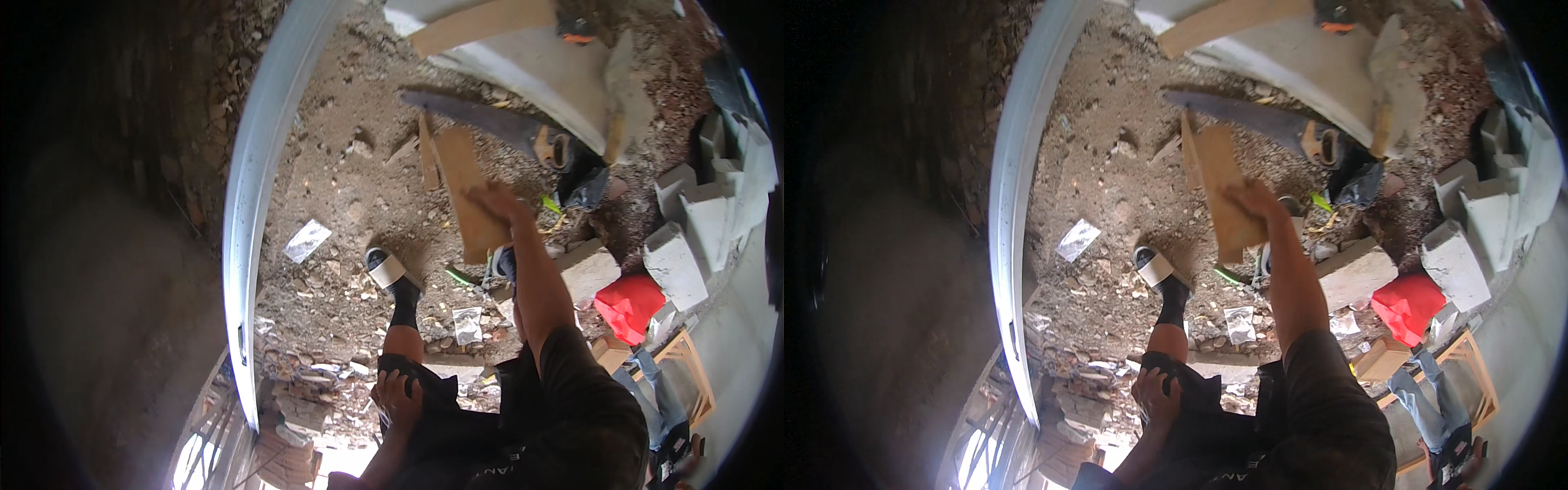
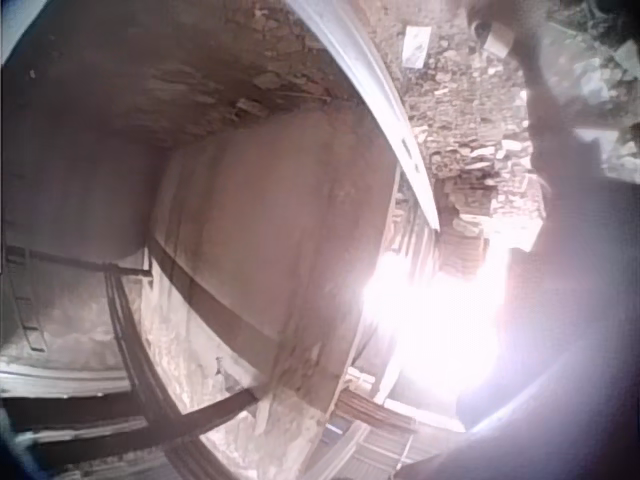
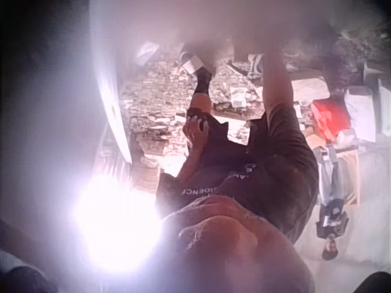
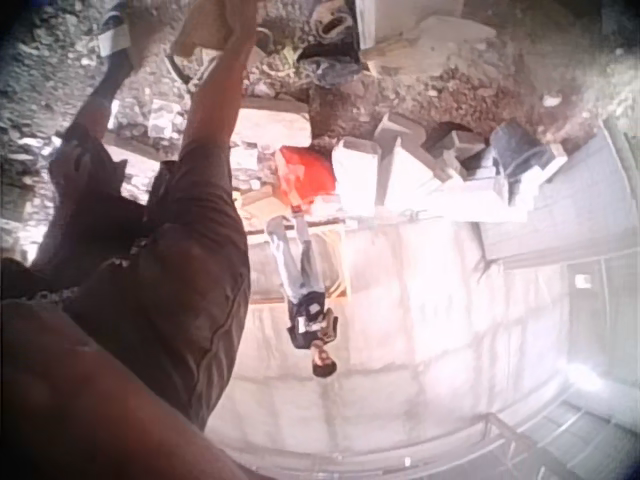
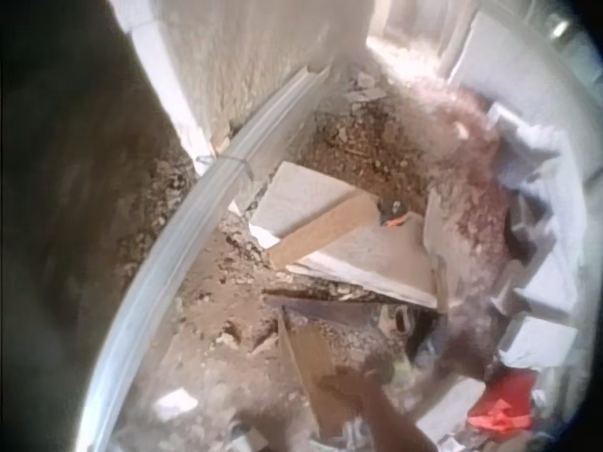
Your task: The person walks through a construction site, picks up a wooden plank, and uses a hand saw to cut it into smaller pieces. They then use a trowel to scrape the cut pieces and gather them.
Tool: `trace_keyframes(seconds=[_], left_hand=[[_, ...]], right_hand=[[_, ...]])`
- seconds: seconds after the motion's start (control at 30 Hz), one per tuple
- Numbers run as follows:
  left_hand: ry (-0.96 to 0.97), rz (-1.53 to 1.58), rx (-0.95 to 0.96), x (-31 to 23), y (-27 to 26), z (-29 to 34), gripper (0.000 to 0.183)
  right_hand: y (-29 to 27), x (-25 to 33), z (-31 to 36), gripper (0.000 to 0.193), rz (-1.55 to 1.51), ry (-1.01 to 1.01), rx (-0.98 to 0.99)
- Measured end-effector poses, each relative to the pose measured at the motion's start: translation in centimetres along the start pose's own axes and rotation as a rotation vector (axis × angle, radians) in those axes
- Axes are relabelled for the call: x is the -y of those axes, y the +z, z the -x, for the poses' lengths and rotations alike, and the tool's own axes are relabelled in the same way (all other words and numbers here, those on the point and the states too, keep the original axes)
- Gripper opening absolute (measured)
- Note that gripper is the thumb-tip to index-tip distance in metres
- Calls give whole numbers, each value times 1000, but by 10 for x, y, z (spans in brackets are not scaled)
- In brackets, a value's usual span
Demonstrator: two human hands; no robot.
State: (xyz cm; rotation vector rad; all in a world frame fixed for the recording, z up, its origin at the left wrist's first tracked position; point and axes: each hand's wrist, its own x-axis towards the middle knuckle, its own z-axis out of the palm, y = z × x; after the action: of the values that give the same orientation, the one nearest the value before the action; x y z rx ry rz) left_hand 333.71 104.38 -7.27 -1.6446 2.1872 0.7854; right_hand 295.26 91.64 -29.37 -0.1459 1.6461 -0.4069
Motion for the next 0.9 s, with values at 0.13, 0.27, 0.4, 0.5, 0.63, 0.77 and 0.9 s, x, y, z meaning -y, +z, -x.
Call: trace_keyframes(seconds=[0.13,0.27,0.4,0.5,0.63,0.77,0.9], left_hand=[[-3,39,15,9,2,8,29],[-10,238,186,33,22,14,35],[-294,1008,318,-61,-52,-42,39],[-531,1279,401,-95,-71,-58,42],[-586,1343,195,-106,-104,-60,43],[-487,1409,218,-75,-144,-53,43],[-430,1276,182,-26,-166,-49,40]], right_hand=[[22,-3,97,65,12,-81,96],[43,-9,200,65,-31,-134,210],[52,5,284,62,-8,-232,289],[76,-7,300,56,70,-297,326],[102,3,325,45,-23,-390,144],[109,17,329,40,33,-462,128],[94,14,296,43,-48,-442,-103]])
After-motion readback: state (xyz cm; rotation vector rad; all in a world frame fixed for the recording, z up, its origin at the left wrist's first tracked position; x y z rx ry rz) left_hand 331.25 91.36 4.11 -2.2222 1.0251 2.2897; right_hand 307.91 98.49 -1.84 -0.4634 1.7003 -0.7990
